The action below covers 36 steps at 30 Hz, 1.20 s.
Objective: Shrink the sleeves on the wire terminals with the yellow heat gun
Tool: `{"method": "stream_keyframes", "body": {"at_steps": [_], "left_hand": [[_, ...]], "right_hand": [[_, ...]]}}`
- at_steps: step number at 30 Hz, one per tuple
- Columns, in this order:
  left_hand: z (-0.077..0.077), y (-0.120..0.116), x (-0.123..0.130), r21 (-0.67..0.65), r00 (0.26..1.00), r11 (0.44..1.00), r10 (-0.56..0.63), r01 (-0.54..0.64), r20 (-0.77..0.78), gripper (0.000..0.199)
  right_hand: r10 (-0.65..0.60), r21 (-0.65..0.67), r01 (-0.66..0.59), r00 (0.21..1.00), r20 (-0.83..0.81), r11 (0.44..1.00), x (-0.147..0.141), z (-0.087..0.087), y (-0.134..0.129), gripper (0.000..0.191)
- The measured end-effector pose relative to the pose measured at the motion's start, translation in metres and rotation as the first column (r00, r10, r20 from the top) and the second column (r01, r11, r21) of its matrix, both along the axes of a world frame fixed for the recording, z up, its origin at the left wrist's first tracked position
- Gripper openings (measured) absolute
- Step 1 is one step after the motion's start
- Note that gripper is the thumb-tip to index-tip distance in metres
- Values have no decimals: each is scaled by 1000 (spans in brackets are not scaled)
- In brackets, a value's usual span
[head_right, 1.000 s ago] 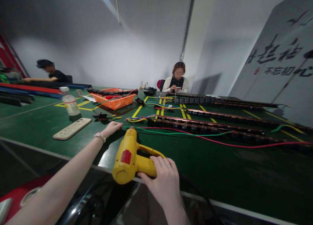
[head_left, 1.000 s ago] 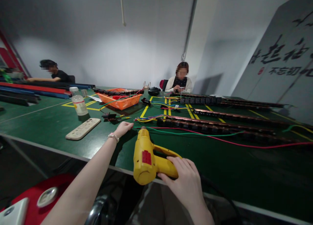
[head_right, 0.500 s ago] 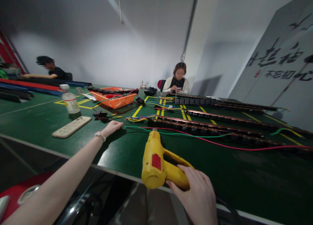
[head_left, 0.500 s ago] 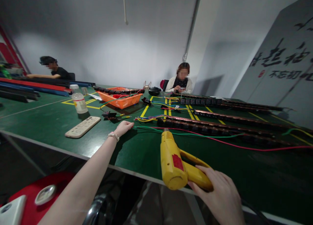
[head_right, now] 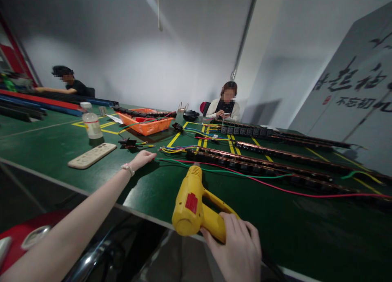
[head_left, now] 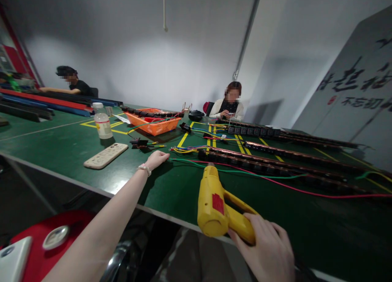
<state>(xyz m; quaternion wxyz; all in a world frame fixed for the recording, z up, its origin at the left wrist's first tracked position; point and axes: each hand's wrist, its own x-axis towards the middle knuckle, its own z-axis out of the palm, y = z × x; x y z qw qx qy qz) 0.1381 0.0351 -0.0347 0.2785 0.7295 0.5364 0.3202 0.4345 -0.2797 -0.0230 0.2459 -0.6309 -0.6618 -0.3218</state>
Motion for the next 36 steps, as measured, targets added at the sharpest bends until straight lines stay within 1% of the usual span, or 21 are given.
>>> {"method": "stream_keyframes", "body": {"at_steps": [4, 9, 14, 19, 25, 31, 36], "left_hand": [[2, -1, 1, -7, 1000, 1000, 7, -8, -27, 45], [4, -3, 2, -2, 999, 1000, 14, -14, -50, 46], [6, -5, 3, 19, 999, 1000, 4, -4, -34, 47], [7, -7, 5, 23, 1000, 1000, -7, 8, -22, 48], [6, -8, 5, -9, 999, 1000, -5, 5, -42, 50], [4, -5, 3, 12, 999, 1000, -28, 28, -28, 51], [-3, 3, 1, 37, 999, 998, -51, 51, -8, 51]], "right_hand": [[25, -16, -27, 993, -114, 999, -23, -4, 8, 38], [96, -41, -107, 971, -217, 993, -48, -4, 20, 36], [176, -62, -200, 945, -276, 978, -73, 0, 35, 37], [219, -22, -238, 922, -319, 971, -92, -1, 46, 39], [231, 33, -234, 911, -341, 972, -92, -7, 48, 49], [223, 13, -230, 928, -299, 973, -76, -5, 42, 42], [172, 32, -169, 956, -237, 985, -56, -4, 38, 42]]}}
